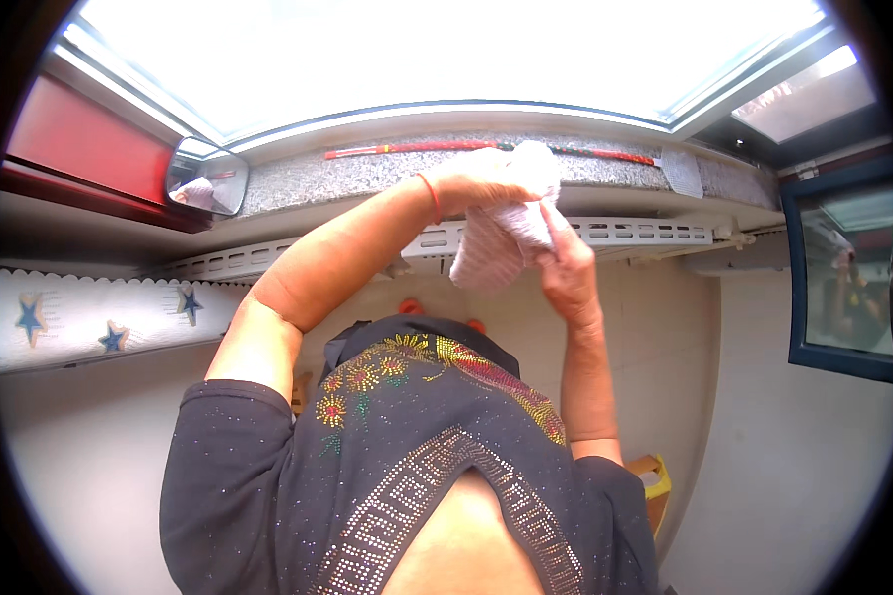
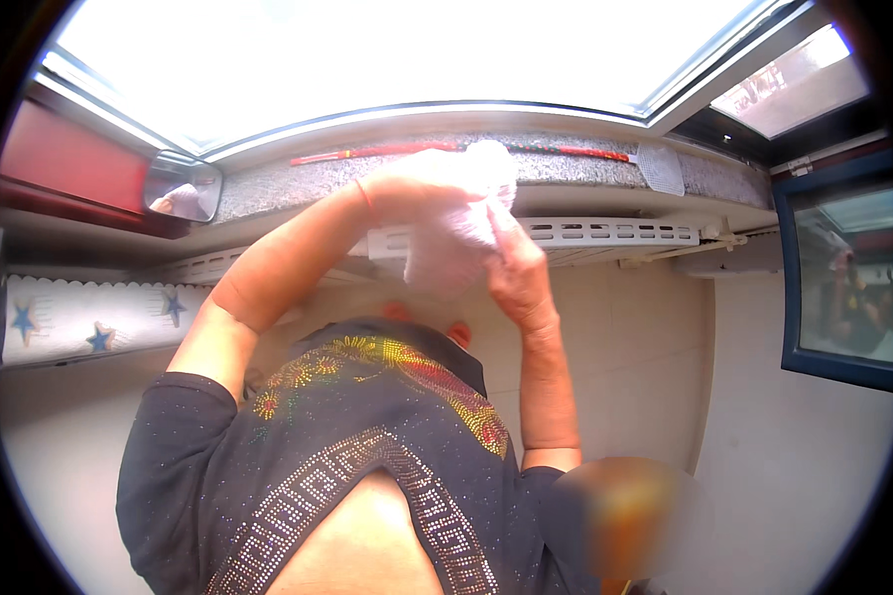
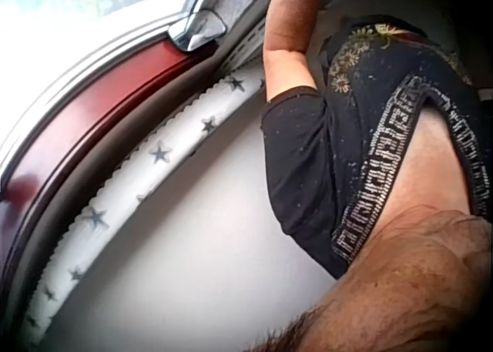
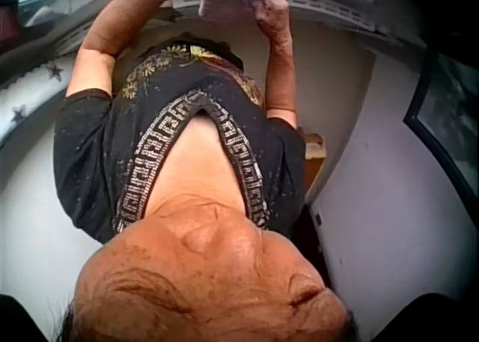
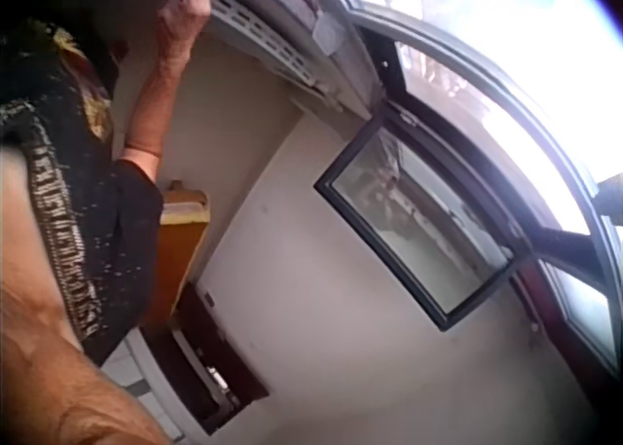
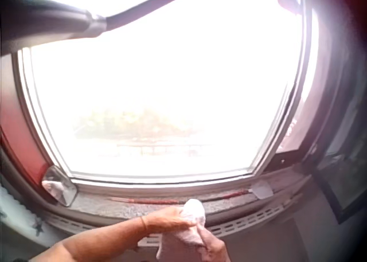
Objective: The person wipes a radiator and then a window with a cloth.
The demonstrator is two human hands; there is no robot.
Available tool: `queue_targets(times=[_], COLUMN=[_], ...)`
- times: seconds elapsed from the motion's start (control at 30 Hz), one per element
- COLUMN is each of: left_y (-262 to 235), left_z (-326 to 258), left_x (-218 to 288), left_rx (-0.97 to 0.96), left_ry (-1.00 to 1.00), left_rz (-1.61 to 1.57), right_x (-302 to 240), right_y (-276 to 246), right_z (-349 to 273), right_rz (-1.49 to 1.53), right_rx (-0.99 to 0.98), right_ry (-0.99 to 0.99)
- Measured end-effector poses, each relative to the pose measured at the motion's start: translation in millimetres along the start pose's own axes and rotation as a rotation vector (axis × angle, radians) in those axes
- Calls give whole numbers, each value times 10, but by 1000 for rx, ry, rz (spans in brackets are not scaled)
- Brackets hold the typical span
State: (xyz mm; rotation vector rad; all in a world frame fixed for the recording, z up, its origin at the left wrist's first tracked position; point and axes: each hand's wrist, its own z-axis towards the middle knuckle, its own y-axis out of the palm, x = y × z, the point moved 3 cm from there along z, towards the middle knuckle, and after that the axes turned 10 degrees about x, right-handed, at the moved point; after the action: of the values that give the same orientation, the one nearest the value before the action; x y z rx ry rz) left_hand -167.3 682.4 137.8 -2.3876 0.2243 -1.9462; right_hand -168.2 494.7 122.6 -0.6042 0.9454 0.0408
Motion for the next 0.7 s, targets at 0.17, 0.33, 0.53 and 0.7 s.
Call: queue_targets(times=[0.17,0.33,0.53,0.7], left_y=[-227,-141,28,23], left_z=[104,-296,-235,-104], left_x=[-207,290,351,-7], left_rx=[-28,-183,-26,300], left_ry=[42,219,192,204], left_rz=[280,-205,146,230], right_x=[-310,-798,-980,-766], right_y=[-381,-576,-782,-964], right_z=[653,1187,1494,1546], right_rz=[-11,-80,-108,-314], right_rx=[-287,-647,-788,-725], right_ry=[134,2,66,21])
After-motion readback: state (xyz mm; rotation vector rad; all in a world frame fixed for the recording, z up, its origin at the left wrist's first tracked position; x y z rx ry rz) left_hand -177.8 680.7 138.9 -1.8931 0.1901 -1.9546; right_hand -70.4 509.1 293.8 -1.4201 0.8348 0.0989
